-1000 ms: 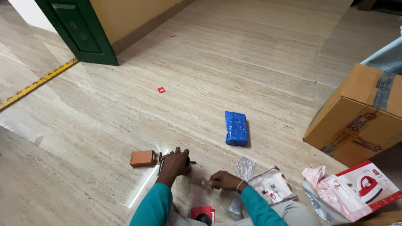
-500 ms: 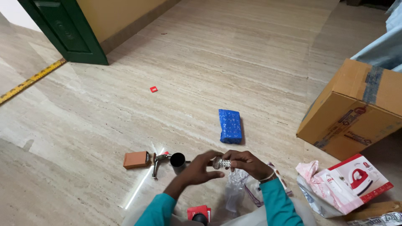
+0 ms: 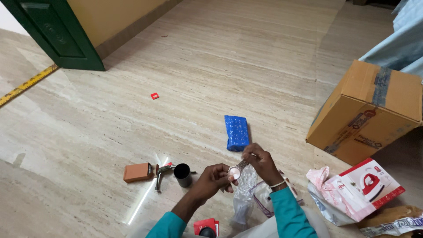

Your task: The person sits on the floor and packs several small items, including a watch and a black cylindrical object, into plastic bags. They handle the items one by one, placing them into bags and sealing them.

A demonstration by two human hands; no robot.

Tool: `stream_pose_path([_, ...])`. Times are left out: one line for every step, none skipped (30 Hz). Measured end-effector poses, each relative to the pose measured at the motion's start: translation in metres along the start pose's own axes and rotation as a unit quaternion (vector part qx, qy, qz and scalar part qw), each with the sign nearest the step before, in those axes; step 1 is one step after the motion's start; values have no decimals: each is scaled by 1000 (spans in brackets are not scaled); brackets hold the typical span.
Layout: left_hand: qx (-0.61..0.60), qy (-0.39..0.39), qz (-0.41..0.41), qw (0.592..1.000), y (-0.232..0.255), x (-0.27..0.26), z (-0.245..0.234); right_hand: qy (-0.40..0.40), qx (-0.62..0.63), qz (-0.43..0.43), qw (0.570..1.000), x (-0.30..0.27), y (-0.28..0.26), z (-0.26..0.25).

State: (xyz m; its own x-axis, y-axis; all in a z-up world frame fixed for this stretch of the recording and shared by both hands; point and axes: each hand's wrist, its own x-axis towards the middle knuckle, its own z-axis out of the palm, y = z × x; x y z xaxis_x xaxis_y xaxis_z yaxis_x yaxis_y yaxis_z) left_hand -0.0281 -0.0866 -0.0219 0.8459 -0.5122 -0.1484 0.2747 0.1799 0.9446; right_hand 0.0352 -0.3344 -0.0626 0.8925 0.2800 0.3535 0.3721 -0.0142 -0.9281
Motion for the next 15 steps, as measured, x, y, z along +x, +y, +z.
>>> stream_pose_path([-6, 5, -9, 1000, -1, 1, -2, 43, -6, 30, 999, 2, 11, 0])
stream_pose_path([-18, 8, 3, 1000, -3, 2, -2, 85, -12, 62, 994, 4, 24, -1])
stream_pose_path([-29, 10, 15, 999, -4, 3, -4, 127, -19, 94, 987, 3, 37, -3])
stream_pose_path([-40, 15, 28, 999, -4, 4, -6, 127, -115, 83, 982, 1, 49, -6])
stream_pose_path([-47, 24, 32, 998, -5, 5, -7, 125, -209, 71, 967, -2, 61, -9])
stream_pose_path([-53, 34, 37, 997, -4, 6, -9, 122, -302, 58, 944, -4, 73, -10])
stream_pose_path([-58, 44, 42, 996, -4, 7, -11, 76, -359, 107, 924, -8, 84, -10])
stream_pose_path([-68, 45, 52, 995, -4, 8, -11, 31, -414, 158, 896, -15, 93, -10])
stream_pose_path([-78, 47, 61, 994, -4, 9, -11, -14, -465, 208, 860, -19, 100, -11])
stream_pose_path([-88, 47, 70, 992, -5, 9, -11, -53, -494, 268, 826, -23, 106, -10])
stream_pose_path([-91, 50, 68, 992, -5, 9, -9, -92, -518, 325, 785, -26, 111, -7])
stream_pose_path([-93, 55, 68, 992, -4, 9, -9, -130, -540, 379, 741, -25, 115, -2])
stream_pose_path([-94, 59, 68, 992, -3, 8, -9, -145, -546, 391, 727, -25, 118, 2])
stream_pose_path([-95, 64, 66, 991, -2, 7, -8, -158, -552, 404, 712, -28, 121, 7])
stream_pose_path([-97, 69, 65, 991, -1, 7, -7, -172, -557, 417, 697, -31, 124, 11])
